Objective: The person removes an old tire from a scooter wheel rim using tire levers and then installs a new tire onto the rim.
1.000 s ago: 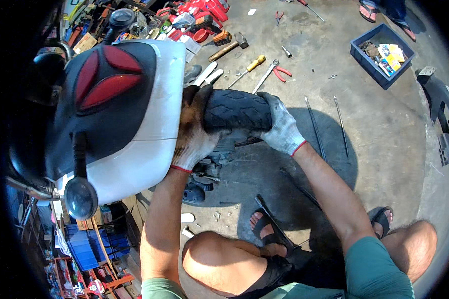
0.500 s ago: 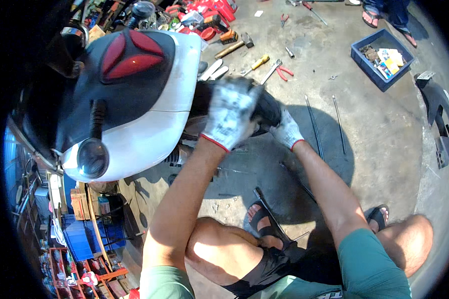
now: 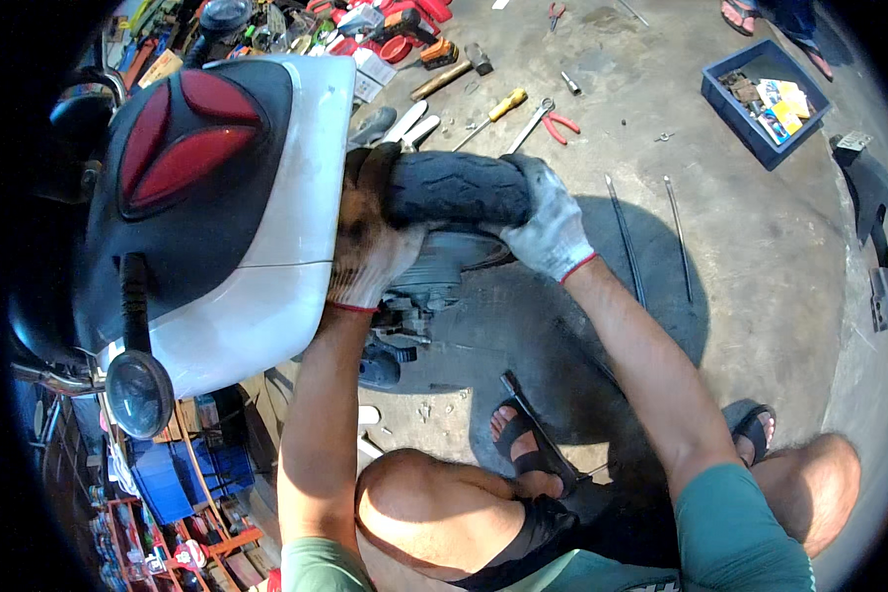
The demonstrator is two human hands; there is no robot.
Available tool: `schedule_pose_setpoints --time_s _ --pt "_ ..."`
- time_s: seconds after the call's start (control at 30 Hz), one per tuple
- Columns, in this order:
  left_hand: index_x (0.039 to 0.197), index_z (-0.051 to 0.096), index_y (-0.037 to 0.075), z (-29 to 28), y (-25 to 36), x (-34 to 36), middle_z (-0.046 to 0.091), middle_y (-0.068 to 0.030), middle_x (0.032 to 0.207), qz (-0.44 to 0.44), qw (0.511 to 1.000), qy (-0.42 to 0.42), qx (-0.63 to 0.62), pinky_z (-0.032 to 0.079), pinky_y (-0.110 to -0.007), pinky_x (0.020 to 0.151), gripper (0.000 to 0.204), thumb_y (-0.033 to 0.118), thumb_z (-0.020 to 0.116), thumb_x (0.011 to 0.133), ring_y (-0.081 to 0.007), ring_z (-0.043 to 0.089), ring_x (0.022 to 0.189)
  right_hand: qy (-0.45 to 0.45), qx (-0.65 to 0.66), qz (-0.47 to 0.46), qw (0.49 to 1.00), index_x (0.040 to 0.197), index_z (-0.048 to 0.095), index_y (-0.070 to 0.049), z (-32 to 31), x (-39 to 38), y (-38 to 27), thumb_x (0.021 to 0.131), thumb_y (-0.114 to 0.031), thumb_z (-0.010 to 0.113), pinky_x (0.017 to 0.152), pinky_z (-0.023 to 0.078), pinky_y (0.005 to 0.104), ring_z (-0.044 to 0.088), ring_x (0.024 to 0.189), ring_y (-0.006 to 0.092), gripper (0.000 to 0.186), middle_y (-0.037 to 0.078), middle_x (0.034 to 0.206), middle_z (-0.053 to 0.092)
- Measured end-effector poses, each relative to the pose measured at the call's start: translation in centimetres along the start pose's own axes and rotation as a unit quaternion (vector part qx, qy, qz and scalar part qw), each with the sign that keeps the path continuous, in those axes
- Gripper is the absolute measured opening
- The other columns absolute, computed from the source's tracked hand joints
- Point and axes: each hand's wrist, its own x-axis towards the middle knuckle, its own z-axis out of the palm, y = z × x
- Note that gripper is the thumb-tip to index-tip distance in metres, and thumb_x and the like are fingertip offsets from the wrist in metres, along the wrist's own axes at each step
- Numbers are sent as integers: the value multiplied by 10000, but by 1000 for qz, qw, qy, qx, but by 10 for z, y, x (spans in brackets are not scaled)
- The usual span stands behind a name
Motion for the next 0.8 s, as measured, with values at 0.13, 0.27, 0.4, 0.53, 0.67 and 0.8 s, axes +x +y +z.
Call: schedule_pose_setpoints --time_s 0.13,0.27,0.4,0.53,0.67,0.8 --pt "1283 519 130 -3 5 2 502 -177 1257 60 998 23 -14 385 -482 1015 738 339 808 637 -362 482 1179 9 11 -6 1000 1287 481 -63 8 -5 13 650 -188 793 1000 443 397 554 1118 351 721 186 1183 567" --pt "1249 564 151 -9 37 1 522 -138 1294 69 997 -4 17 373 -462 1017 749 324 842 575 -334 489 1197 -13 45 52 998 1347 416 -66 15 -27 38 686 -193 770 1029 427 383 535 1177 342 760 196 1253 541" --pt "1242 554 139 -20 65 4 512 -101 1295 184 982 -45 -18 280 -481 1088 646 343 777 671 -280 462 1225 -82 7 156 984 1409 358 -60 4 -40 49 730 -236 757 1055 403 384 501 1239 337 807 212 1346 493" --pt "1409 416 171 -21 32 -28 431 -144 1413 40 994 -56 -81 223 -487 1147 725 303 730 770 -332 357 1345 -150 -56 211 964 1375 411 -46 0 -70 55 781 -338 684 1044 407 390 498 1241 338 716 211 1320 522" --pt "1415 411 173 -50 25 -56 390 -162 1453 23 998 -48 -35 255 -452 1142 727 238 727 764 -371 333 1356 -147 -225 264 926 1013 666 -20 -25 -122 87 751 -208 619 913 497 440 623 1032 363 325 216 1118 633" --pt "1219 595 114 -86 10 -99 630 -157 1158 25 987 -71 -145 455 -415 947 483 228 727 767 -342 589 1066 -129 -430 286 846 1026 635 -8 -72 -168 134 746 -182 669 874 503 418 618 1007 344 331 203 1062 620"
